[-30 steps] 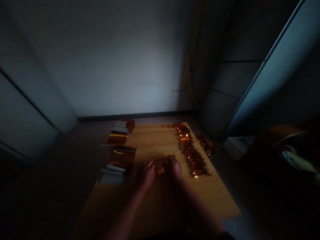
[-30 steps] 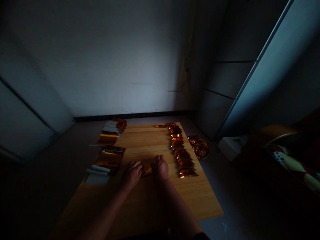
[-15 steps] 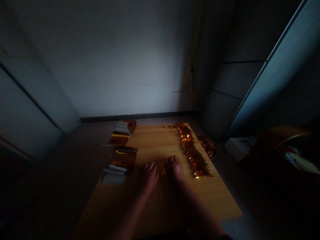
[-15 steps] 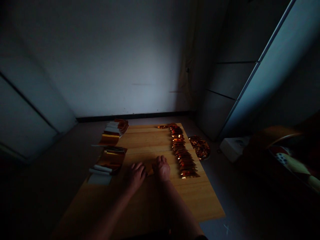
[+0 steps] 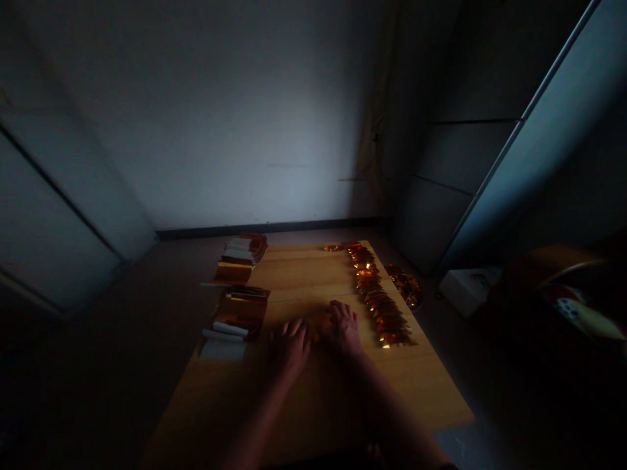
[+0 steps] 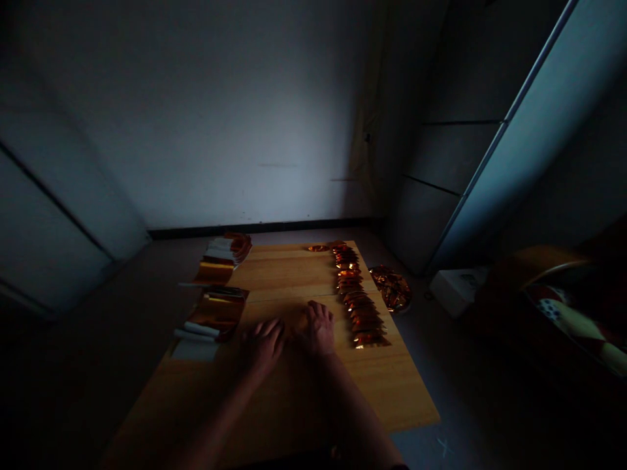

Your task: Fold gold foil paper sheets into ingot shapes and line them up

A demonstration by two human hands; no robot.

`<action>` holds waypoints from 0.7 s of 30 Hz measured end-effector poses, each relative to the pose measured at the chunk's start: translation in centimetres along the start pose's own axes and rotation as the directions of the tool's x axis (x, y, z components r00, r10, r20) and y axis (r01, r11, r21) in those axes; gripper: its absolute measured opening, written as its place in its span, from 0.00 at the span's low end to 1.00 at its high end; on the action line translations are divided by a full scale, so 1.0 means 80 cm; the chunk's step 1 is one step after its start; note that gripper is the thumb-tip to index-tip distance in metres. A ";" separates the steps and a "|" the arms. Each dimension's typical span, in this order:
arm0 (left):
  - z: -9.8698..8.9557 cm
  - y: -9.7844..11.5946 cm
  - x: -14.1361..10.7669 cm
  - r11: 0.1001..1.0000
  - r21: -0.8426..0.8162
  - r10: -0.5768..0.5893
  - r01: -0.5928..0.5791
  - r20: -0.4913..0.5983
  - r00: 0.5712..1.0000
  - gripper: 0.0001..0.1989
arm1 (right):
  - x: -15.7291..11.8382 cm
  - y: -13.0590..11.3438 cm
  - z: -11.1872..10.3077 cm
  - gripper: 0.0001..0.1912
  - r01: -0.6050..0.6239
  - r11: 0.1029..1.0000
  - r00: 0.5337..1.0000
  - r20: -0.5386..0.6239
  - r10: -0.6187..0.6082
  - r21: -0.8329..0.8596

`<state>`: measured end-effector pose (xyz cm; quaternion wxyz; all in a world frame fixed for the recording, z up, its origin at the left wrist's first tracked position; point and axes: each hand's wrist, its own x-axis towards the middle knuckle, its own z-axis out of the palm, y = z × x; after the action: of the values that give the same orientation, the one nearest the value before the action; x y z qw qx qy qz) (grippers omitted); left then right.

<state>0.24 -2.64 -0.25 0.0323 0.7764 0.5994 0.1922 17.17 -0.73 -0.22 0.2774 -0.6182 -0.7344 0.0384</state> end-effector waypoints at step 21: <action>0.000 -0.002 0.022 0.999 0.020 0.050 -0.050 0.023 0.999 0.17 | 0.000 0.015 0.017 0.23 -0.024 0.994 1.000 -0.011 0.025 0.107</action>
<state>0.47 -0.91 0.17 0.0261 0.7935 0.5814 0.1781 17.58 -0.05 -1.85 0.3142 -0.6117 -0.7218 0.0776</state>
